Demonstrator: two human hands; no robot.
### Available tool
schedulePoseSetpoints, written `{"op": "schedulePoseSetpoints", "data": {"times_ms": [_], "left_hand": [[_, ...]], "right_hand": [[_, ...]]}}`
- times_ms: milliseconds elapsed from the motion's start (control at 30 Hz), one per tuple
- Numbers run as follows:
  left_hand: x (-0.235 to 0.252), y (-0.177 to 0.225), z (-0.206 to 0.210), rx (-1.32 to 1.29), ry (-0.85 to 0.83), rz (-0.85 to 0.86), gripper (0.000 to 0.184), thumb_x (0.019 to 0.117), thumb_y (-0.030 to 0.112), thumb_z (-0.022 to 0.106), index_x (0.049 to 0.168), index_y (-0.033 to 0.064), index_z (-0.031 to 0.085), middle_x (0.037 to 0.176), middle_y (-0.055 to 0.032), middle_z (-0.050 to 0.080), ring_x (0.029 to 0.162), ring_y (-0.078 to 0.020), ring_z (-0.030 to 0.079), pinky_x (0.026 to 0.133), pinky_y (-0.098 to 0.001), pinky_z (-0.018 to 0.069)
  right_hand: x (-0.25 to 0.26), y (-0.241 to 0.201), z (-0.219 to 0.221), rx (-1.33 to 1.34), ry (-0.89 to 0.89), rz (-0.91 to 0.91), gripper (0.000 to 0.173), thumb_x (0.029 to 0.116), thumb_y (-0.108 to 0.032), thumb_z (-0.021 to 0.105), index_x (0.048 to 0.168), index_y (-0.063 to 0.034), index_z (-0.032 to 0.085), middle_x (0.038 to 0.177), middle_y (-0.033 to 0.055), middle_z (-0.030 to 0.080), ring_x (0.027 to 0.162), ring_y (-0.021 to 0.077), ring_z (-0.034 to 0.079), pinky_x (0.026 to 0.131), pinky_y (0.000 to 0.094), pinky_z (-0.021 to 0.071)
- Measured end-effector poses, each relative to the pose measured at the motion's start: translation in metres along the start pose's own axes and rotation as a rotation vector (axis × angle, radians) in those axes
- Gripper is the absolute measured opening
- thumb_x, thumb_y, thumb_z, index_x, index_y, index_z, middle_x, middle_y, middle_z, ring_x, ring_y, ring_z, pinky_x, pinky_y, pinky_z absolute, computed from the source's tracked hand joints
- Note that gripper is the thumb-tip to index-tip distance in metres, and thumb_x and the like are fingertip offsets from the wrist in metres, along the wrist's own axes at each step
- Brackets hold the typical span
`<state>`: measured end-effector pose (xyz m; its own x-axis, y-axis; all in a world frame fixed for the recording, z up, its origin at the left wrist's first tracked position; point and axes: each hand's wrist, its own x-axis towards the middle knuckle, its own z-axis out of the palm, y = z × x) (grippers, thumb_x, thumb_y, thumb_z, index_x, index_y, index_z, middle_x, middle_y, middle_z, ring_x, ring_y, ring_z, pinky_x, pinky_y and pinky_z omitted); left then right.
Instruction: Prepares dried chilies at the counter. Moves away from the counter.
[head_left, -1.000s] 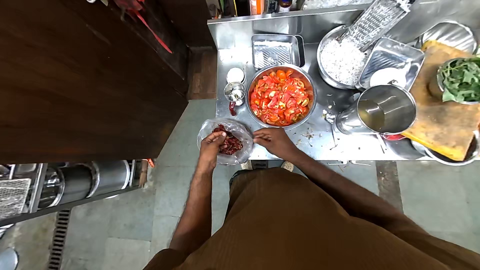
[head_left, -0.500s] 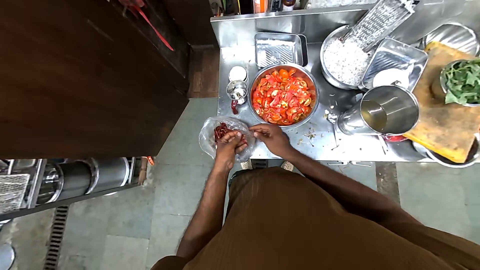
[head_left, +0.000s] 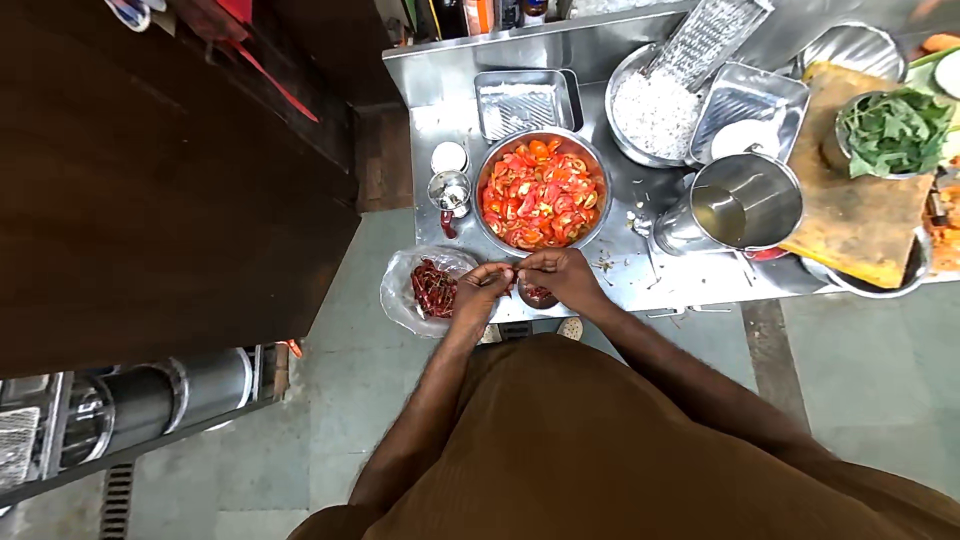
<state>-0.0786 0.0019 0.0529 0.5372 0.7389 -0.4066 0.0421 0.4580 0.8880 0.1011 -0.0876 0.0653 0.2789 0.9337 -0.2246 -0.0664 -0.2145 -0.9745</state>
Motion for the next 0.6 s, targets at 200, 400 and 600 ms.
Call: {"op": "schedulePoseSetpoints", "data": {"times_ms": [200,400,600], "left_hand": [[0.007,0.001,0.009,0.052,-0.072,-0.049,0.017,0.098,0.008,0.069,0.113,0.0002,0.072,0.096,-0.0111,0.072,0.078,-0.0159,0.066,0.072,-0.0307,0.058],[0.013,0.0,0.016,0.096,-0.092,-0.06,0.016,0.0959,0.009,0.073,0.11,0.0015,0.075,0.091,-0.0089,0.072,0.07,-0.0111,0.061,0.061,-0.0242,0.0513],[0.017,-0.005,0.026,0.082,-0.157,-0.081,0.016,0.0943,0.008,0.074,0.109,0.001,0.075,0.089,-0.0089,0.072,0.068,-0.0102,0.06,0.06,-0.024,0.0508]], "right_hand": [[-0.007,-0.002,-0.013,0.083,0.015,0.054,0.018,0.0937,-0.005,0.075,0.11,0.0029,0.072,0.094,0.0133,0.077,0.08,0.0228,0.077,0.076,0.0382,0.0669],[-0.013,0.005,-0.024,0.052,0.054,-0.018,0.014,0.0955,-0.005,0.072,0.108,-0.0018,0.077,0.103,0.0095,0.077,0.084,0.0197,0.075,0.079,0.0371,0.0655],[-0.018,0.01,-0.027,0.058,0.134,-0.107,0.014,0.0886,-0.002,0.079,0.102,-0.0006,0.078,0.098,0.0097,0.079,0.086,0.0175,0.076,0.081,0.0348,0.0653]]}}
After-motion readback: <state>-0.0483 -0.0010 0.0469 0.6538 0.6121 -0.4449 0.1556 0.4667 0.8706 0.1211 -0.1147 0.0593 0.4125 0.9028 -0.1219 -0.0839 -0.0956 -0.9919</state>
